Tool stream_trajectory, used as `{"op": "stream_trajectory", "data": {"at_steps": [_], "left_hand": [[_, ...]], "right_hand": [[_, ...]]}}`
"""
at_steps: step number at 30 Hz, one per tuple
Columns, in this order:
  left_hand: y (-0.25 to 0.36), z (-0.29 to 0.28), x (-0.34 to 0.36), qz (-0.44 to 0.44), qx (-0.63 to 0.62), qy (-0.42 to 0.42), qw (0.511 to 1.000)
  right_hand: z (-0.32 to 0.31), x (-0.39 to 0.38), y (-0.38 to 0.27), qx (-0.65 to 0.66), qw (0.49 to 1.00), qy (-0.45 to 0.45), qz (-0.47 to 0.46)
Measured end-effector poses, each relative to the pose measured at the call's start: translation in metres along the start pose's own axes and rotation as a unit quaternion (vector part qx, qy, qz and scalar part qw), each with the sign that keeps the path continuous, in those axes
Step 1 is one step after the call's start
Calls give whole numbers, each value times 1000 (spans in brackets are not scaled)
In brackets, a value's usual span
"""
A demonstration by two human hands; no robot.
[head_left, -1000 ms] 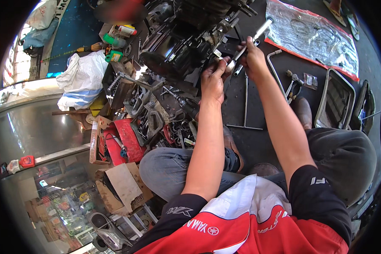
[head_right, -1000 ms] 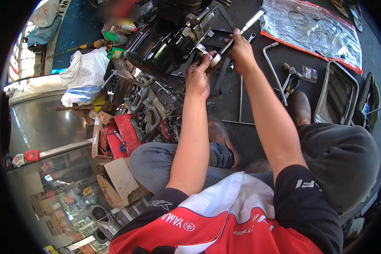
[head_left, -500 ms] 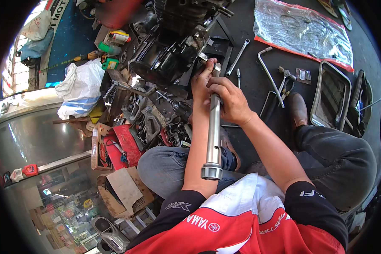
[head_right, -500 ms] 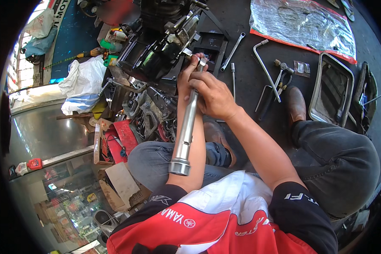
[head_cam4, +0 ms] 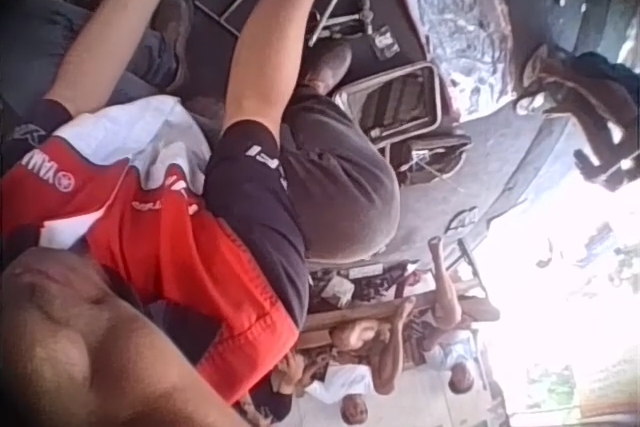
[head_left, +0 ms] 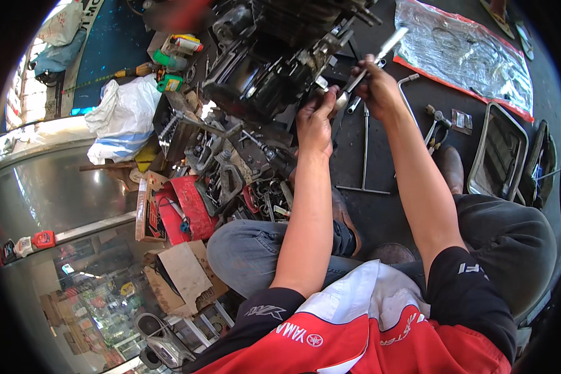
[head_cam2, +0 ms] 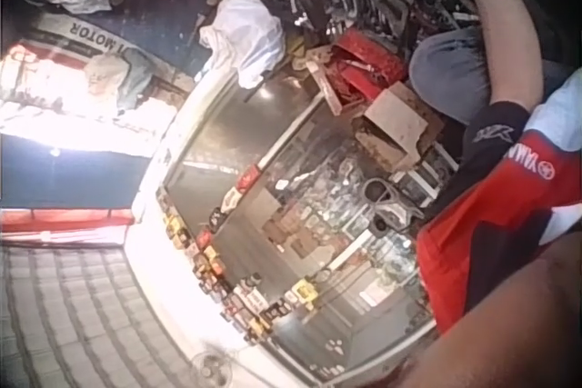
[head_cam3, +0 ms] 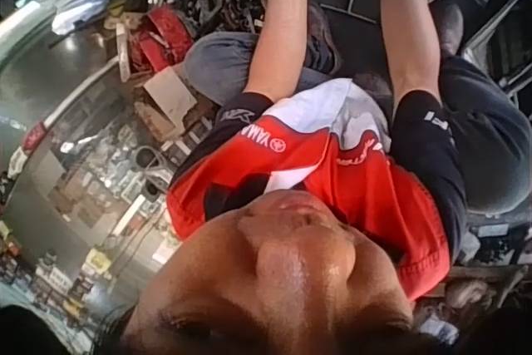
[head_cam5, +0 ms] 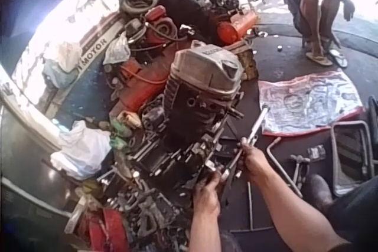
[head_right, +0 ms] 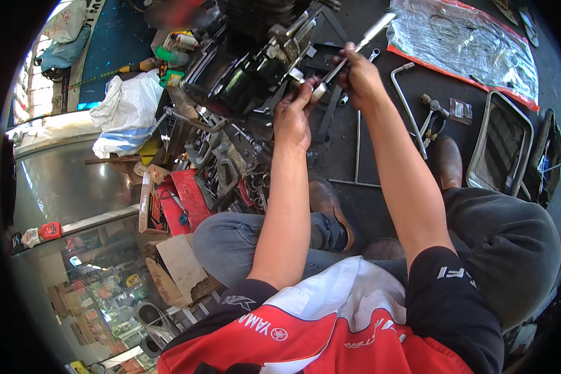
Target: Inspecting and applying grease to engine components before reassembly.
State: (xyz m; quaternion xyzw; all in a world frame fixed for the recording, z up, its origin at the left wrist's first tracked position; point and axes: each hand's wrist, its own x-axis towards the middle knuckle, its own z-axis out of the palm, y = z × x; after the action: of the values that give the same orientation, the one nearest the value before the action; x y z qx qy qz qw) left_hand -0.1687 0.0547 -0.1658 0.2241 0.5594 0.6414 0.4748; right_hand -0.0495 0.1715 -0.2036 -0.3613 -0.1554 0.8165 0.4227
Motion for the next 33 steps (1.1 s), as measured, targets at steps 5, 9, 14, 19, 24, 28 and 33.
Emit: {"op": "stream_trajectory", "data": {"at_steps": [5,9,14,19,24,28,33], "left_hand": [[-3,-1,1,-18,-28,14,999],[-5,-1,6,-29,-59,22,998],[-6,-4,9,-39,-72,1,997],[3,-9,4,-38,-54,-45,997],[1,-4,5,2,-20,-29,999],[-5,-4,5,3,-6,7,1000],[-6,-5,8,5,14,16,1000]], "right_hand": [[9,-81,19,-103,938,-26,-331],[10,-122,41,-355,780,-137,-497],[5,-113,52,-348,736,-96,-573],[14,-52,16,-136,930,34,-340],[7,17,-12,-71,997,-5,41],[-2,-8,10,-39,994,16,-100],[-3,-88,37,-133,900,-90,-405]]}}
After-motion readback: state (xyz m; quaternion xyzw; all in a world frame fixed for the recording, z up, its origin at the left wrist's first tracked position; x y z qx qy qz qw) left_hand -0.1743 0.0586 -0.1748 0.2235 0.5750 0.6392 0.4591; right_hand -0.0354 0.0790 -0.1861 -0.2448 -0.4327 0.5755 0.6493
